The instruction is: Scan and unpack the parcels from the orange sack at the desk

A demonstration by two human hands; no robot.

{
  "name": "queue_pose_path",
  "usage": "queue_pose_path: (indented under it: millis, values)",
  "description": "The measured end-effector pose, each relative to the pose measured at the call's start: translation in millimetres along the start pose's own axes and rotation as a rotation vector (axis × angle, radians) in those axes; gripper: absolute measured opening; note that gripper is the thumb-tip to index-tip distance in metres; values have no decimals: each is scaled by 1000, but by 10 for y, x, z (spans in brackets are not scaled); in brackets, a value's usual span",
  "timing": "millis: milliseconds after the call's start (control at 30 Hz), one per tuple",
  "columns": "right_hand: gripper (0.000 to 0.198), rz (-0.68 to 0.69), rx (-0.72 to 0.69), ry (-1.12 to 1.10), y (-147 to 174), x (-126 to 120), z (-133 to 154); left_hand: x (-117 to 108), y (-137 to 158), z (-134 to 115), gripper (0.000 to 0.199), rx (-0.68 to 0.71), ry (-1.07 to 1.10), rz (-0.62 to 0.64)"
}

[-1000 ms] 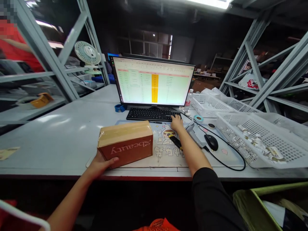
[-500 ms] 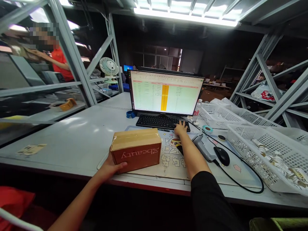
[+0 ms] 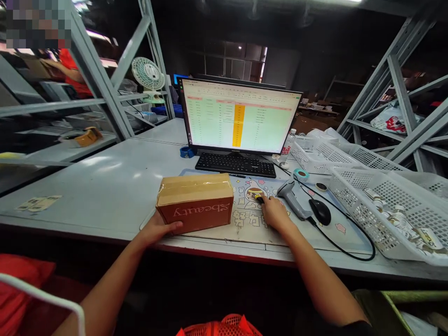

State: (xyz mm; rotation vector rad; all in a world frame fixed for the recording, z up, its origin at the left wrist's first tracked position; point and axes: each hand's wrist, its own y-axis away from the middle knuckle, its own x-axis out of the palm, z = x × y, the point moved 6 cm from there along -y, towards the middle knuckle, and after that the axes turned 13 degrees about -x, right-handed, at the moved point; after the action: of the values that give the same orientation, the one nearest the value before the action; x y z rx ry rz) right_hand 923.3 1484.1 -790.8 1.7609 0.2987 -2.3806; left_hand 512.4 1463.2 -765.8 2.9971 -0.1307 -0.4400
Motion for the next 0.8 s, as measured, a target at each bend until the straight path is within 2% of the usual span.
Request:
queue_pose_path:
  millis: [100,167,233,333,433,600,800]
  values:
    - [36,-52,-9,-464,-165,-187,119,20,29,-37,142,-13,19,24]
    - [31,-34,-28,-774,-275,-301,285,32,52,-78,142,-7,32,25]
    - [36,-6,-44,-946,-352,-400,473,35,67,-111,142,-1,30,16]
    - [43,8,-23,-986,-398,-505,675,31,69,-119,142,-10,18,9]
    - [44,19,-21,-922,-397,-565,758,24,52,-82,137,-21,21,23]
    - [45,6,29,-839,-385,-564,654,2,18,-8,133,-24,26,28]
    - [45,34,-22,-851,-346,-537,662,-7,17,-14,119,-47,-12,-1]
